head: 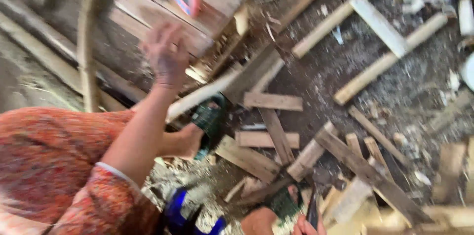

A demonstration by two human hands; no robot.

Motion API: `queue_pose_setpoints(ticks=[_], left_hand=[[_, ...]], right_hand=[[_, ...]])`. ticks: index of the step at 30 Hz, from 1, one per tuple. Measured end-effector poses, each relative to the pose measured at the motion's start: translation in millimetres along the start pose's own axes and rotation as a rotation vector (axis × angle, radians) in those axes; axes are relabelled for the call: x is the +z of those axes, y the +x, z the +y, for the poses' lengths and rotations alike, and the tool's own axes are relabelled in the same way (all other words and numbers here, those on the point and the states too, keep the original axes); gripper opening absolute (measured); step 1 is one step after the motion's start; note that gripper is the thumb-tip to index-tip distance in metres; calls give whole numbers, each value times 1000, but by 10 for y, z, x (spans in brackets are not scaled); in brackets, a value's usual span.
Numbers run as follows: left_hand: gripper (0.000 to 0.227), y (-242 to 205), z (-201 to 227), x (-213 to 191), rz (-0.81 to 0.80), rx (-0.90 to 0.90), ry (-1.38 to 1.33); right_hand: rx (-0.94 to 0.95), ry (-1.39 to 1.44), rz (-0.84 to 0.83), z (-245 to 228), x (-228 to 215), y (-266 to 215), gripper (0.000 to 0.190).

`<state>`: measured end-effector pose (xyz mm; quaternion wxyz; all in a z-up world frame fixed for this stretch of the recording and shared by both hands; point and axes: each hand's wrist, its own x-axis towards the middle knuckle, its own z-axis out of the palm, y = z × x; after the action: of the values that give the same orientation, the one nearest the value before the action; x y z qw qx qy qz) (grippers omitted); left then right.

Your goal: The person is picking up wooden slats from a pile and hammering them into a wooden frame or structure.

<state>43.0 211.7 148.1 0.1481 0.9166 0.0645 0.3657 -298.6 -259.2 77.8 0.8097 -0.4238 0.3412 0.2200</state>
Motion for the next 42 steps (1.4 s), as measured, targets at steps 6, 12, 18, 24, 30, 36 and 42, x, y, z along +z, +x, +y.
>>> queue_pose_setpoints(ticks=[6,12,18,24,30,36,42], left_hand=[[35,-256,1938,-177,-1375,-512,-153],[58,-1778,1729,579,-1538,-781,-198],[28,-1717,1978,829,-1137,-1517,-498],[36,-1397,2130,444,-1423,-1415,-618],[24,-1870,1980,292,-1796,-726,-678],[20,-1666,2489,262,-1956,-606,-561],[30,-1823,2430,427,-1561,-318,-674]], right_hand=[[-213,154,-119,-646,807,-261,41],[-142,-4,40,-425,508,-87,35],[-120,-121,52,-349,381,-131,41],[-199,-30,40,-462,401,-245,39],[-223,3,-12,-514,394,-239,42],[-187,57,91,-702,623,-294,42],[-226,17,34,-617,444,-179,43]])
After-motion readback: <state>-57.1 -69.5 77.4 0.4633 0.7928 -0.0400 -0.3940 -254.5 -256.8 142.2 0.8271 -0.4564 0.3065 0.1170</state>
